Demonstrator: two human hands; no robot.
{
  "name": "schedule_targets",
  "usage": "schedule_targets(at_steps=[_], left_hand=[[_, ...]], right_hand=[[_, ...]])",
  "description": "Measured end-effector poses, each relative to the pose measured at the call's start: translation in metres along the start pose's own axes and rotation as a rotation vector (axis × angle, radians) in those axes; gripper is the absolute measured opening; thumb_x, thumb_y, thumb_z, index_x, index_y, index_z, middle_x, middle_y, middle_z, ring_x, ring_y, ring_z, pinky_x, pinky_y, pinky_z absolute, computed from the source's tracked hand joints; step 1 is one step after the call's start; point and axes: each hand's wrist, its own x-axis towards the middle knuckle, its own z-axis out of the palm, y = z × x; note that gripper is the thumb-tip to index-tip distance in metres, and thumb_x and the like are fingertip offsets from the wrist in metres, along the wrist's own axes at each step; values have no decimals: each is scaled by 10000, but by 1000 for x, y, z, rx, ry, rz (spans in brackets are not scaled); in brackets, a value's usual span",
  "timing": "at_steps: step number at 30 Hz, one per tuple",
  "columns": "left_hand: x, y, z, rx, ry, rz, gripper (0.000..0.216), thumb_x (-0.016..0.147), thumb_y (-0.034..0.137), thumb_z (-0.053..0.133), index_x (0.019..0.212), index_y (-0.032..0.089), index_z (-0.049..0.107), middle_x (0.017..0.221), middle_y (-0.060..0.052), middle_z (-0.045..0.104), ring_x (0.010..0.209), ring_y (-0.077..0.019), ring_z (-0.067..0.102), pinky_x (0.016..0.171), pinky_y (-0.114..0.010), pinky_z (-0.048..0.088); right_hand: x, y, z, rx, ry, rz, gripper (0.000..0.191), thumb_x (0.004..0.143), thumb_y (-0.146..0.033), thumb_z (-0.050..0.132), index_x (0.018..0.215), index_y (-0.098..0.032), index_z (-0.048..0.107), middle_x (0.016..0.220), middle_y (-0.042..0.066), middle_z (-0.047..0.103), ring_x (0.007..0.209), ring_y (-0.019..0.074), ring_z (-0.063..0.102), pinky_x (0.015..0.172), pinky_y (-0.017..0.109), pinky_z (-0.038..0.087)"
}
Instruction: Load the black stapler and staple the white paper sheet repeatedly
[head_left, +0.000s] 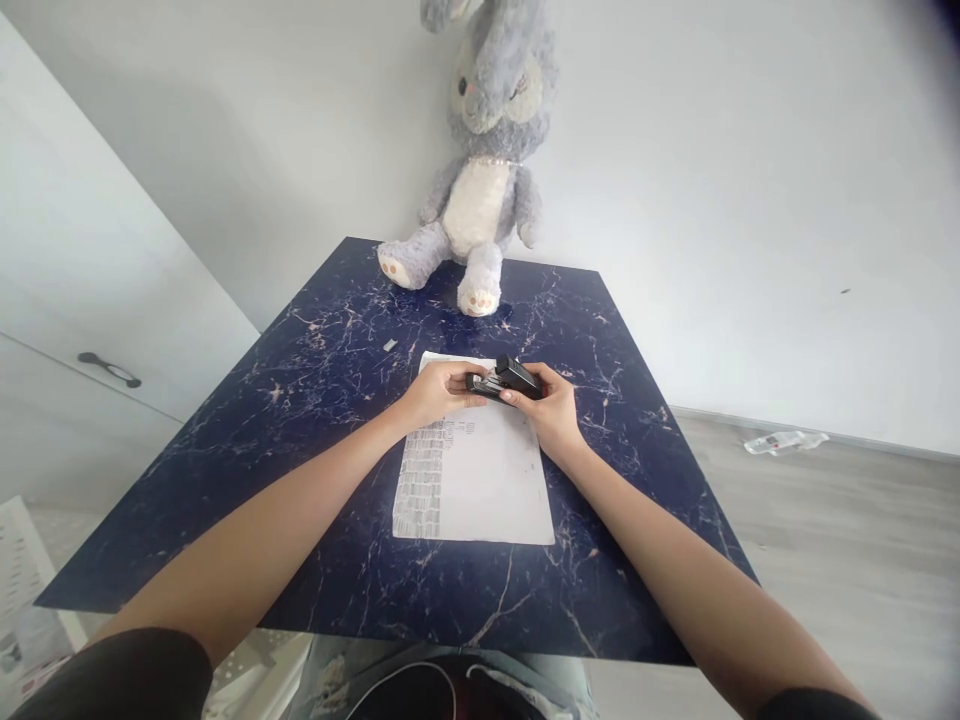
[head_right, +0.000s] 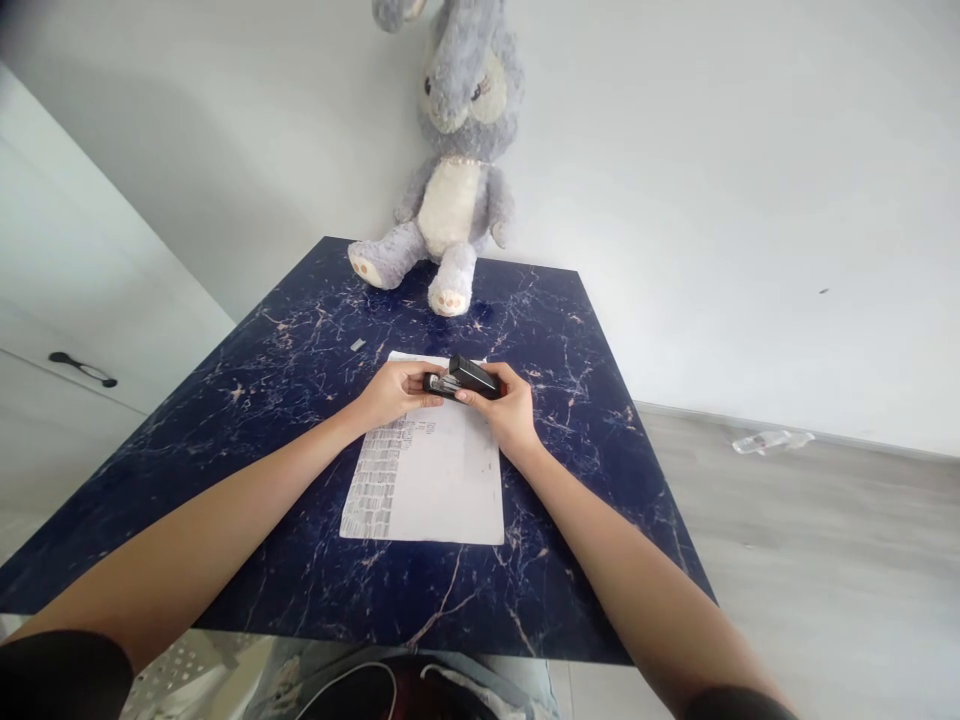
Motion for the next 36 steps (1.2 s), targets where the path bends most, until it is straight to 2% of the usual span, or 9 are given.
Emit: schedule_targets(at_steps=[3, 6, 10, 13, 17, 20, 28, 33, 36], left_hand=[[-1, 1, -1, -32, 5, 2, 525, 720, 322, 930, 1166, 117, 746, 1118, -147, 794, 1009, -290, 779, 955, -465, 626], [-1, -2, -2, -87, 88, 12, 528, 709, 284, 929, 1172, 111, 743, 1124, -151, 795, 994, -276, 781, 923, -423, 634], [0, -6, -4, -140, 209, 2, 562, 662, 276, 950, 1155, 101, 743, 1111, -162, 797, 965, -282, 784, 875, -416, 642], [0, -6, -5, -149, 235, 7, 552, 642, 265, 959, 1126, 101, 750, 1085, -159, 802, 954, -280, 785, 895, -427, 635], [0, -3, -4, -166, 256, 24, 523, 653, 254, 955, 1112, 102, 755, 1066, -152, 806, 947, -271, 785, 905, -418, 627], [0, -5, -3, -202, 231, 10, 532, 647, 246, 959, 1115, 102, 751, 1082, -154, 803, 942, -268, 783, 879, -404, 630], [2, -6, -3, -240, 125, -72, 596, 666, 249, 955, 1197, 121, 716, 1118, -140, 794, 976, -256, 778, 923, -409, 615], [2, -3, -2, -245, 74, -92, 610, 684, 266, 955, 1228, 119, 722, 1142, -149, 788, 1011, -261, 771, 957, -415, 598], [3, -5, -1, -281, 42, -117, 618, 676, 252, 963, 1232, 128, 724, 1147, -141, 788, 1038, -256, 766, 979, -407, 588]], right_hand=[[1, 2, 0, 94, -10, 37, 447, 704, -455, 928, 1044, -224, 752, 940, 16, 739, 850, 214, 655, 773, 332, 507], [2, 3, 1, 235, -19, 56, 406, 749, -463, 900, 1057, -243, 752, 948, 0, 724, 855, 198, 643, 791, 322, 503], [6, -1, 6, 497, -56, 159, 415, 897, -637, 704, 1065, -258, 722, 1028, 23, 720, 952, 220, 653, 822, 347, 533], [6, -5, 10, 571, -93, 273, 515, 900, -756, 613, 987, -253, 679, 882, 22, 686, 761, 198, 630, 649, 333, 523], [4, -8, 11, 562, -131, 374, 524, 883, -775, 628, 904, -253, 598, 621, -26, 546, 482, 130, 467, 435, 271, 368], [4, -9, 9, 609, -111, 395, 484, 885, -722, 666, 858, -249, 564, 580, -44, 474, 453, 113, 401, 395, 255, 322], [7, -14, 6, 723, -19, 426, 404, 843, -590, 748, 832, -240, 546, 625, -52, 466, 468, 95, 356, 380, 234, 281], [9, -14, 1, 746, -112, 572, 512, 835, -618, 741, 707, -238, 424, 533, -103, 233, 429, 63, 159, 365, 217, 169], [10, -13, -2, 759, -82, 578, 538, 816, -620, 757, 695, -241, 395, 548, -107, 207, 439, 61, 128, 369, 221, 145]])
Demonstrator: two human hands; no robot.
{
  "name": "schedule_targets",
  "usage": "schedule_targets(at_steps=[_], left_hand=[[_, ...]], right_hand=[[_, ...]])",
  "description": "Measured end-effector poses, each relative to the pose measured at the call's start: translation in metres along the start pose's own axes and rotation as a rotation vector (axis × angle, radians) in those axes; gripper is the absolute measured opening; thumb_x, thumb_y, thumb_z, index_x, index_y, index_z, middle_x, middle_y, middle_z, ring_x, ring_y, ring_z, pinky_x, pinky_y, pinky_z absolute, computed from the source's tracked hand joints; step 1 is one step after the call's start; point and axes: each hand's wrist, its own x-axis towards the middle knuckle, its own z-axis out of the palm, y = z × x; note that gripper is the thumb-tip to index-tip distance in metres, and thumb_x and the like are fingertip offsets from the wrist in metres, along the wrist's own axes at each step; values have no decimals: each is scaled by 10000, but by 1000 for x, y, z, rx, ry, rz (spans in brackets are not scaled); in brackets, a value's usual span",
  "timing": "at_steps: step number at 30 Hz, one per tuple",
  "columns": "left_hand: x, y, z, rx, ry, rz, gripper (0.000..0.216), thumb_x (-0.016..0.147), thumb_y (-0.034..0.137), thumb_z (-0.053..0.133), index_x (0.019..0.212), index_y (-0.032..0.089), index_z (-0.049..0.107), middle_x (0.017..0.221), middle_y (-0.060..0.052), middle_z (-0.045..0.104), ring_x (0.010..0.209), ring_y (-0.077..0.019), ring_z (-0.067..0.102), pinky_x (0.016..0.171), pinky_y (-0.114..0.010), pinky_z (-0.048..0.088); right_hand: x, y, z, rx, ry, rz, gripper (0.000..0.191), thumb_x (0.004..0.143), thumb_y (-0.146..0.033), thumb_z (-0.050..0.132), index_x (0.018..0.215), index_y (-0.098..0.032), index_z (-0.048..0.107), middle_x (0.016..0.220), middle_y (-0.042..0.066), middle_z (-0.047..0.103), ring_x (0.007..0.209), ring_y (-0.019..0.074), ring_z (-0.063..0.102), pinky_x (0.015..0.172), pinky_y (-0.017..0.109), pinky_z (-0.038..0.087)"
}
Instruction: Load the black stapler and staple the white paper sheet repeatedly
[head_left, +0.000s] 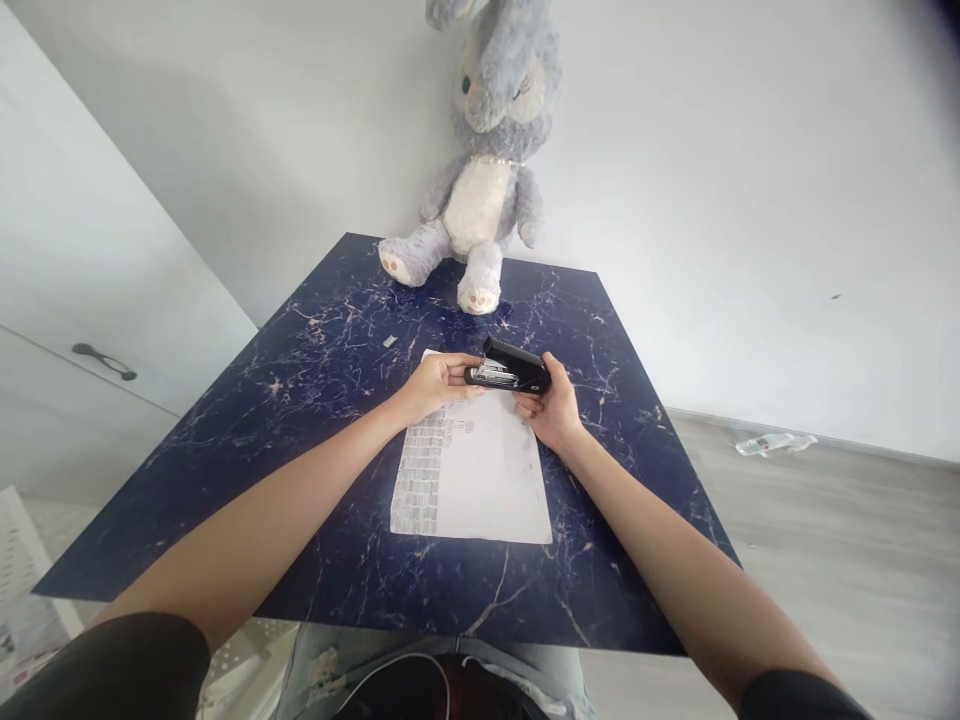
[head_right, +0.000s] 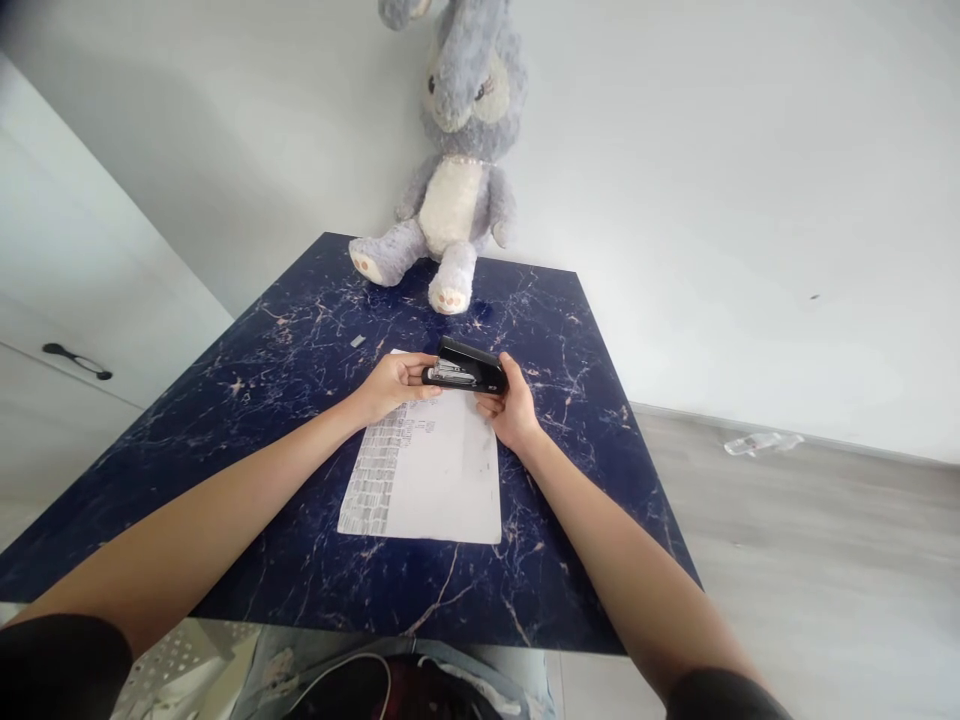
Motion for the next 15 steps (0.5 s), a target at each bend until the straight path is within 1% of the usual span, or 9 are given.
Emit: schedule_targets(at_steps=[3, 5, 7, 9, 12, 15], left_hand=[[2, -1, -1, -97, -11, -57, 606, 675, 249, 970, 1217, 134, 728, 1124, -129, 796, 1035, -249, 768, 1004, -403, 581], [4, 0, -3, -214, -15, -117, 505, 747, 324, 933, 1168, 123, 741, 1106, -142, 798, 1032, -261, 773, 1016, -420, 585], [6, 1, -5, -336, -6, -197, 403, 868, 429, 825, 1099, 107, 755, 1095, -169, 796, 1036, -281, 776, 1015, -442, 593], [7, 2, -8, -417, 10, -267, 396, 957, 474, 704, 1048, 94, 764, 1090, -192, 793, 1041, -298, 778, 1016, -448, 598], [9, 3, -12, -445, -1, -309, 423, 1003, 470, 621, 1046, 78, 777, 1098, -214, 789, 1066, -315, 773, 1042, -439, 587], [9, 2, -14, -432, -20, -309, 440, 1007, 475, 607, 1054, 75, 786, 1092, -226, 787, 1075, -323, 771, 1048, -428, 583]], right_hand=[[0, 0, 0, -1, 7, -41, 512, 804, -586, 776, 718, -240, 408, 566, -95, 272, 450, 64, 138, 379, 229, 149], [0, 1, 0, -5, 23, -68, 512, 805, -565, 780, 723, -245, 389, 570, -91, 293, 452, 70, 140, 386, 238, 155], [0, 1, 1, -9, 48, -87, 525, 809, -563, 776, 721, -250, 364, 568, -90, 288, 452, 76, 139, 391, 248, 160], [-1, 1, 1, -13, 65, -101, 534, 813, -570, 770, 718, -251, 353, 566, -89, 282, 450, 78, 138, 393, 256, 162], [-1, 1, 2, -11, 87, -115, 530, 812, -578, 765, 717, -249, 360, 560, -88, 286, 443, 78, 136, 387, 264, 170], [-2, 0, 2, -27, 97, -146, 473, 829, -581, 743, 745, -252, 413, 563, -87, 287, 430, 79, 140, 372, 264, 183]])
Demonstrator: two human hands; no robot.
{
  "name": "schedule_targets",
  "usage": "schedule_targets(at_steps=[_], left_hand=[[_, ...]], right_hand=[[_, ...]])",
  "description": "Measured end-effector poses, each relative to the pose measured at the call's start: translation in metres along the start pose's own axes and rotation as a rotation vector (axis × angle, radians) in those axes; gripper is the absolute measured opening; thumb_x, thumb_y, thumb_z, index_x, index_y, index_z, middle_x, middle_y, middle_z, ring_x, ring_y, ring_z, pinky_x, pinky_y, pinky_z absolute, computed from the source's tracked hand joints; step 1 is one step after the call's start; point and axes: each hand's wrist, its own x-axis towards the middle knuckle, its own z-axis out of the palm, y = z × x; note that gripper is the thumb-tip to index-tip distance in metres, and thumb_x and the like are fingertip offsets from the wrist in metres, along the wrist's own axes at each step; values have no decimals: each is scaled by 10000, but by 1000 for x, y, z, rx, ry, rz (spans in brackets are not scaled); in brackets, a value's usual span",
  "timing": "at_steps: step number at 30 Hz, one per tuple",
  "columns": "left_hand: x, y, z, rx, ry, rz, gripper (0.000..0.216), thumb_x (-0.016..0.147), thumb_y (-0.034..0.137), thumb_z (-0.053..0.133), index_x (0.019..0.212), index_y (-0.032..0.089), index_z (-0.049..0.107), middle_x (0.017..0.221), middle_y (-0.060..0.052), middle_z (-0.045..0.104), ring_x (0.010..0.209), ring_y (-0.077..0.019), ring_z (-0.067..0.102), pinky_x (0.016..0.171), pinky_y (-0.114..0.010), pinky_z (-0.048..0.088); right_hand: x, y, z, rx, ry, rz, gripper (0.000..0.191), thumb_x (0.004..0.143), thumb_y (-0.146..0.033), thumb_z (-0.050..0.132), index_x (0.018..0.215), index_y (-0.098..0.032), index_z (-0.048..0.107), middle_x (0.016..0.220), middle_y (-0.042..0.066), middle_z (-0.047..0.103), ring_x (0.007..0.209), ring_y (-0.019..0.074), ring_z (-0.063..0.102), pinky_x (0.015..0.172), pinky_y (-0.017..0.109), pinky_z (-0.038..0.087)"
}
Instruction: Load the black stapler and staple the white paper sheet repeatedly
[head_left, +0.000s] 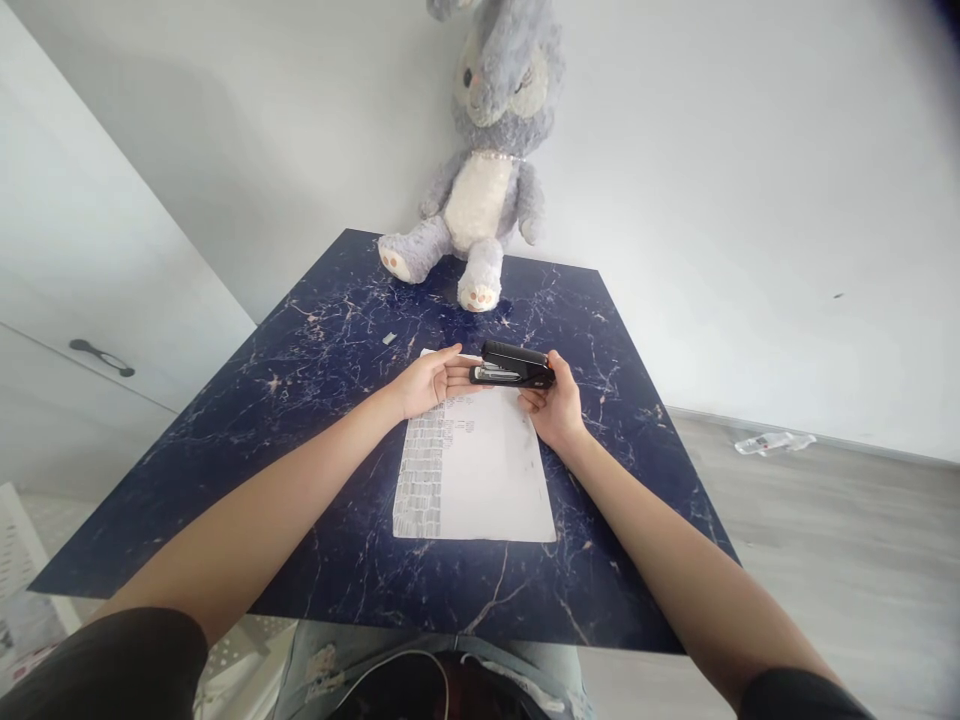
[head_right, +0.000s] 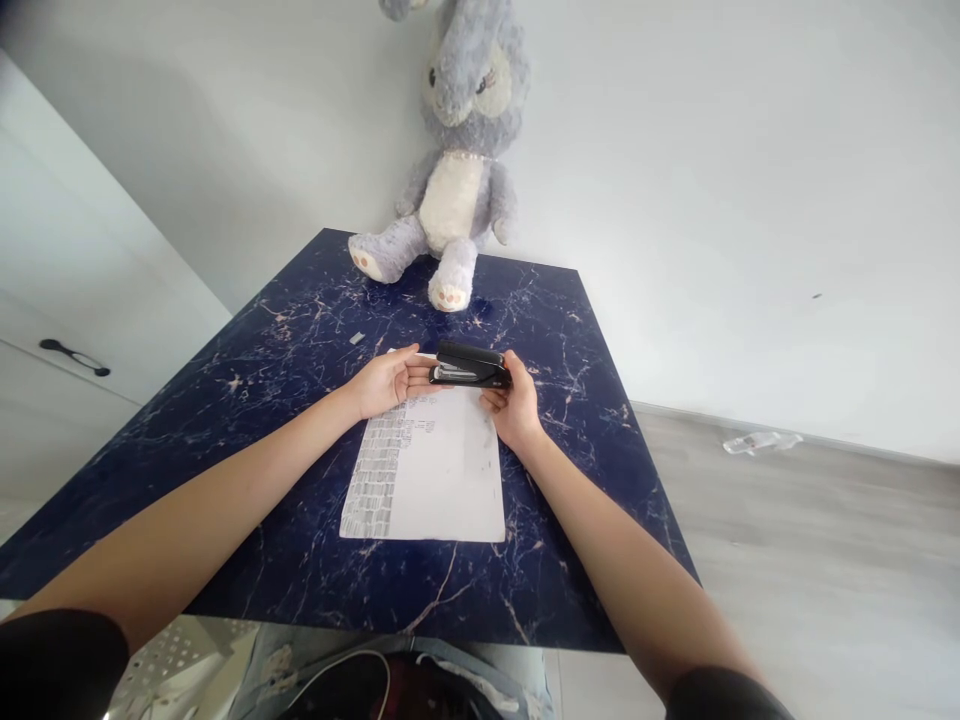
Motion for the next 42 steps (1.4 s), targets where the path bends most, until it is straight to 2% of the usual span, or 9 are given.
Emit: schedule_targets(at_steps=[6, 11, 16, 20, 25, 31, 34, 37, 42], left_hand=[[0, 0, 0, 25, 6, 19, 374, 993, 430, 645, 1082, 94, 782, 1093, -215, 788, 1064, -321, 774, 1030, -437, 592], [0, 1, 2, 14, 23, 21, 331, 984, 397, 667, 1087, 101, 775, 1097, -209, 788, 1063, -322, 775, 1018, -438, 599], [1, -1, 2, -8, 10, 9, 325, 988, 355, 658, 1135, 88, 770, 1114, -214, 784, 1098, -326, 765, 1069, -454, 573], [2, -2, 1, 9, 33, 69, 267, 971, 323, 679, 1067, 102, 793, 1156, -198, 778, 1134, -325, 748, 1072, -459, 577], [1, -2, -1, 37, 97, 128, 208, 913, 169, 700, 1080, 100, 803, 1150, -167, 783, 1107, -253, 752, 1067, -392, 583], [2, -1, 0, 11, 101, 141, 204, 934, 177, 681, 1076, 97, 804, 1195, -179, 774, 1146, -270, 745, 1079, -379, 574], [2, -1, 3, -1, 99, 135, 196, 958, 245, 681, 1029, 105, 799, 1190, -181, 776, 1177, -294, 735, 1091, -410, 568], [1, -1, 3, 21, 67, 140, 222, 961, 261, 696, 1087, 104, 790, 1179, -181, 780, 1175, -290, 738, 1125, -413, 543], [-1, -1, 2, 33, 22, 172, 200, 950, 255, 712, 1074, 118, 789, 1219, -186, 767, 1223, -298, 713, 1172, -428, 498]], right_hand=[[-1, 1, -3, -71, -42, -73, 362, 862, -599, 706, 892, -262, 576, 588, -80, 335, 417, 71, 158, 347, 245, 214], [-2, 0, -2, -98, -20, -97, 351, 866, -601, 694, 906, -264, 604, 597, -70, 361, 426, 76, 165, 359, 251, 203], [-4, 0, 0, -86, 22, -201, 366, 864, -604, 715, 859, -252, 614, 578, -82, 280, 436, 74, 167, 368, 236, 203], [-7, 1, 2, -177, 11, -312, 359, 877, -618, 711, 953, -271, 663, 657, -53, 415, 480, 90, 368, 370, 216, 278], [-7, 5, 2, -217, -73, -252, 384, 861, -582, 747, 1104, -307, 635, 875, -14, 602, 636, 138, 582, 417, 230, 471], [-10, 6, 5, -266, -53, -285, 368, 762, -408, 878, 1033, -287, 661, 903, -12, 599, 749, 166, 629, 514, 271, 581], [-12, 5, 5, -266, -28, -344, 331, 788, -399, 859, 1031, -294, 659, 896, -20, 598, 730, 153, 617, 535, 274, 587], [-8, 6, 2, -269, 16, -386, 321, 803, -403, 846, 1032, -292, 652, 898, -22, 589, 739, 145, 622, 533, 255, 583], [4, 9, -6, -162, 101, -340, 324, 793, -447, 840, 954, -271, 621, 858, -28, 564, 720, 130, 611, 523, 231, 593]])
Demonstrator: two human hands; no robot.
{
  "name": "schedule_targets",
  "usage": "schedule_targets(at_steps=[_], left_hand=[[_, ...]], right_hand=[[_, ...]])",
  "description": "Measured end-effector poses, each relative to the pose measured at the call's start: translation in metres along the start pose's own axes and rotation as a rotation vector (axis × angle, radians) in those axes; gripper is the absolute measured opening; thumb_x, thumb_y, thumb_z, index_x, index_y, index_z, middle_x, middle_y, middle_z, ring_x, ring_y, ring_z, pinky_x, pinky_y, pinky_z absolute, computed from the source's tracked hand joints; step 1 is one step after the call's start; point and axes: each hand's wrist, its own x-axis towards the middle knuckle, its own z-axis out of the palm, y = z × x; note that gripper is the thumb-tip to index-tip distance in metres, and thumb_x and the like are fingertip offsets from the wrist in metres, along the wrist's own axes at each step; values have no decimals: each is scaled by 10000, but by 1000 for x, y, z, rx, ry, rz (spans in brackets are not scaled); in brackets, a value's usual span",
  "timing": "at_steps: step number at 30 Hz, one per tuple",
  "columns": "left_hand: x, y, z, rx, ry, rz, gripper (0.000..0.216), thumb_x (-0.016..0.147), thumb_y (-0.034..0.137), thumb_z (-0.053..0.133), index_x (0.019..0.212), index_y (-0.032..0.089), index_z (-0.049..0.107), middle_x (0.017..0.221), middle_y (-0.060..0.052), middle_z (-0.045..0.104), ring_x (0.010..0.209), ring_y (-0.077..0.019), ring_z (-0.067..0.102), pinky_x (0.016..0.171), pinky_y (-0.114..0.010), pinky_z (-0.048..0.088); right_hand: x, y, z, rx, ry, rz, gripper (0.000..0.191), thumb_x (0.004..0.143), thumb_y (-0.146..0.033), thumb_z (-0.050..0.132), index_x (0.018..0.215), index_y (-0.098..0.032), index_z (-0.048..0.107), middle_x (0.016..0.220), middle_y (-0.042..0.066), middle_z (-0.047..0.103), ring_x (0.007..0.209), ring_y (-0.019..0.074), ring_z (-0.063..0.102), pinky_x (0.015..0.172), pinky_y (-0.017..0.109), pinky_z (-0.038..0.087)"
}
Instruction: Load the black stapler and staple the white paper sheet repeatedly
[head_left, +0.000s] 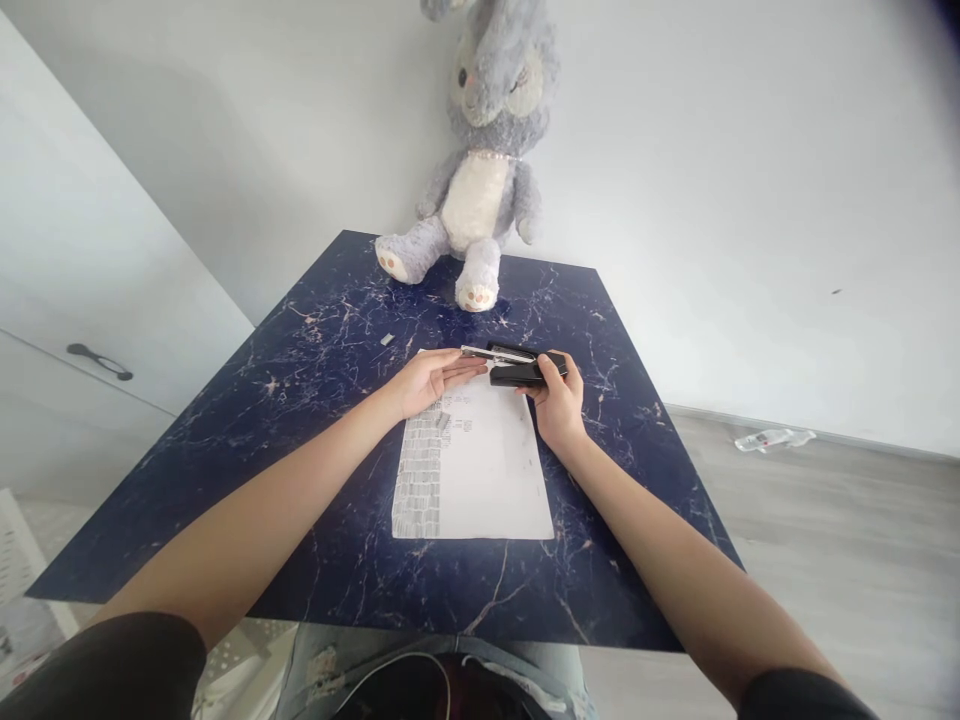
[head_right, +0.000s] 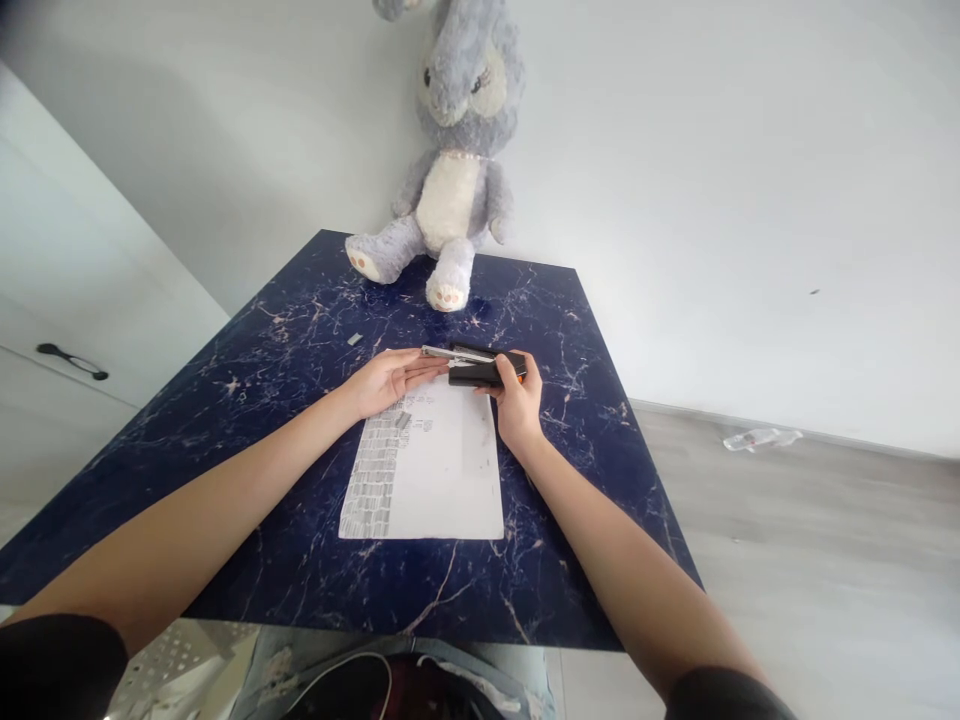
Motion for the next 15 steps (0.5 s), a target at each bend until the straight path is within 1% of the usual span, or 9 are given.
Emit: schedule_targets(at_steps=[3, 6, 8, 10, 11, 12, 13, 14, 15], left_hand=[[-1, -1, 1, 20, 31, 59, 225, 931, 251, 723, 1096, 108, 778, 1214, -196, 765, 1191, -297, 728, 1150, -444, 510], [-3, -2, 4, 75, 117, 149, 245, 919, 269, 729, 1098, 106, 768, 1144, -179, 782, 1094, -265, 758, 1078, -425, 554], [-6, 0, 5, 100, 189, 226, 223, 908, 289, 736, 1058, 126, 765, 1061, -142, 790, 1006, -225, 764, 979, -368, 592], [-11, 6, 4, 208, 226, 290, 194, 908, 317, 729, 1012, 157, 761, 944, -89, 777, 834, -176, 747, 807, -298, 603], [-14, 11, 2, 332, 213, 308, 185, 914, 335, 722, 990, 171, 763, 874, -65, 760, 734, -157, 716, 720, -274, 583], [-18, 17, -1, 497, 169, 315, 183, 919, 352, 717, 971, 185, 770, 824, -51, 743, 666, -147, 682, 662, -263, 555], [-22, 24, -4, 691, 85, 307, 190, 921, 371, 719, 965, 197, 782, 809, -52, 738, 644, -150, 664, 642, -263, 534], [-26, 31, -8, 886, -35, 288, 199, 912, 387, 737, 976, 209, 799, 843, -66, 749, 682, -165, 674, 665, -272, 531], [-30, 38, -11, 1051, -179, 261, 213, 887, 395, 773, 1007, 225, 815, 932, -86, 766, 778, -190, 701, 726, -286, 537]], right_hand=[[5, 0, -3, 62, 26, 61, 347, 777, -454, 845, 943, -274, 601, 888, -30, 579, 742, 125, 622, 533, 209, 606], [6, -2, -5, 89, 22, 69, 338, 807, -460, 818, 1024, -301, 614, 951, -33, 587, 778, 114, 638, 577, 192, 623], [6, -3, -6, 98, 7, 61, 353, 830, -483, 799, 1093, -320, 630, 983, -31, 588, 781, 108, 643, 585, 189, 626], [6, -3, -5, 116, -7, 55, 357, 833, -508, 800, 1084, -314, 637, 982, -32, 583, 778, 106, 644, 584, 188, 627], [6, -4, -5, 132, -16, 52, 350, 829, -512, 808, 1049, -304, 634, 969, -35, 578, 779, 104, 642, 588, 187, 628], [5, -4, -5, 152, -26, 48, 346, 821, -508, 820, 1008, -293, 624, 955, -39, 575, 779, 101, 640, 600, 185, 630], [4, -5, -4, 173, -42, 48, 351, 808, -494, 837, 976, -285, 610, 941, -44, 574, 777, 96, 639, 622, 186, 634], [4, -5, -3, 190, -65, 57, 366, 788, -468, 859, 964, -281, 597, 929, -50, 578, 774, 93, 640, 654, 192, 639], [2, -6, -2, 202, -93, 69, 392, 762, -431, 884, 973, -283, 589, 925, -55, 587, 778, 91, 646, 699, 204, 647]])
